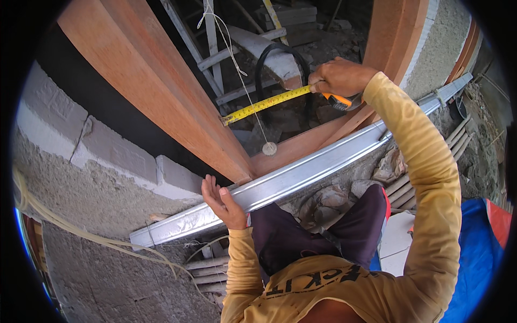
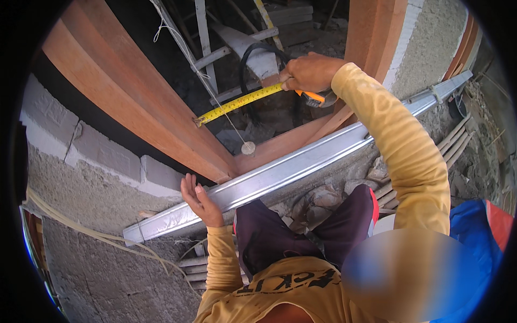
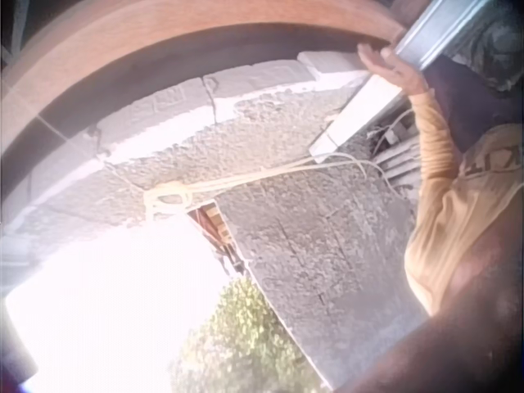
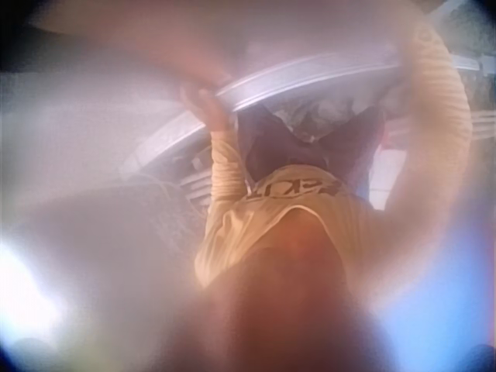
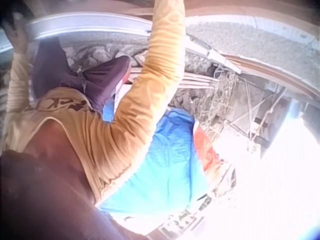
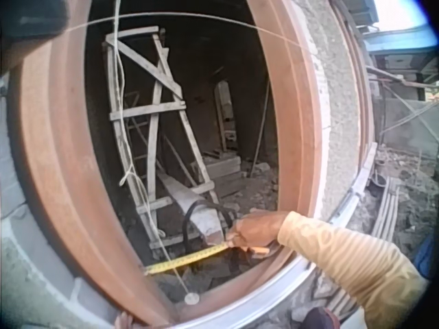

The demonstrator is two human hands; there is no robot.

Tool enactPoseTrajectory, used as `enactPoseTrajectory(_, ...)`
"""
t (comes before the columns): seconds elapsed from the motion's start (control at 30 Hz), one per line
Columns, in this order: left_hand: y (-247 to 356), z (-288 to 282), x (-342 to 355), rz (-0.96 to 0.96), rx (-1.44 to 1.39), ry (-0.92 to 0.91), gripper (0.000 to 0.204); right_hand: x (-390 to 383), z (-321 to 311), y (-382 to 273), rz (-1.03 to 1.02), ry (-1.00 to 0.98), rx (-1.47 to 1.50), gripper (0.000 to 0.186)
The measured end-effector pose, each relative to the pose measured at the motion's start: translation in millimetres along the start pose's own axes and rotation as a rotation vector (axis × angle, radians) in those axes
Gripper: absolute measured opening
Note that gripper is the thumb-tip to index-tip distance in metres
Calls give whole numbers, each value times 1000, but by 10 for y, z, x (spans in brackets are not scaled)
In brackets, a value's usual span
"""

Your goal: The person positions a long metal trim piece along a curved architectural edge, measures it with a tape measure, and uses a hand saw to cut it to size. They then secure the trim with wire ties and small wooden shims.

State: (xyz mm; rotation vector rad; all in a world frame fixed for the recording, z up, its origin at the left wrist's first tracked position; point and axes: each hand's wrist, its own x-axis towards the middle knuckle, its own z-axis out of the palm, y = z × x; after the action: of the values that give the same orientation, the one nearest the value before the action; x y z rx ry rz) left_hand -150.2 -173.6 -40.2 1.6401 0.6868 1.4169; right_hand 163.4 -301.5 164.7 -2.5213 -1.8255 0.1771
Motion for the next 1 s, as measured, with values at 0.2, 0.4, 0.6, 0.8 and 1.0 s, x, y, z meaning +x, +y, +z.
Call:
enactPoseTrajectory(0.2,-13,-59,148,-140,-123,-3,51,-17,-11,-41,-9,-11,-22,26)
enactPoseTrajectory(0.4,-103,60,596,-268,-377,-87,58,-62,-16,-56,21,-33,-8,27)
enactPoseTrajectory(0.6,-566,296,863,-551,-615,-116,52,-86,-28,-14,31,-27,-21,27)
enactPoseTrajectory(0.8,-1302,77,908,-698,-690,-280,43,106,-9,-91,16,-65,35,29)
enactPoseTrajectory(1.0,-1019,398,903,-726,-678,-177,59,-140,-69,-87,-12,-72,-55,32)
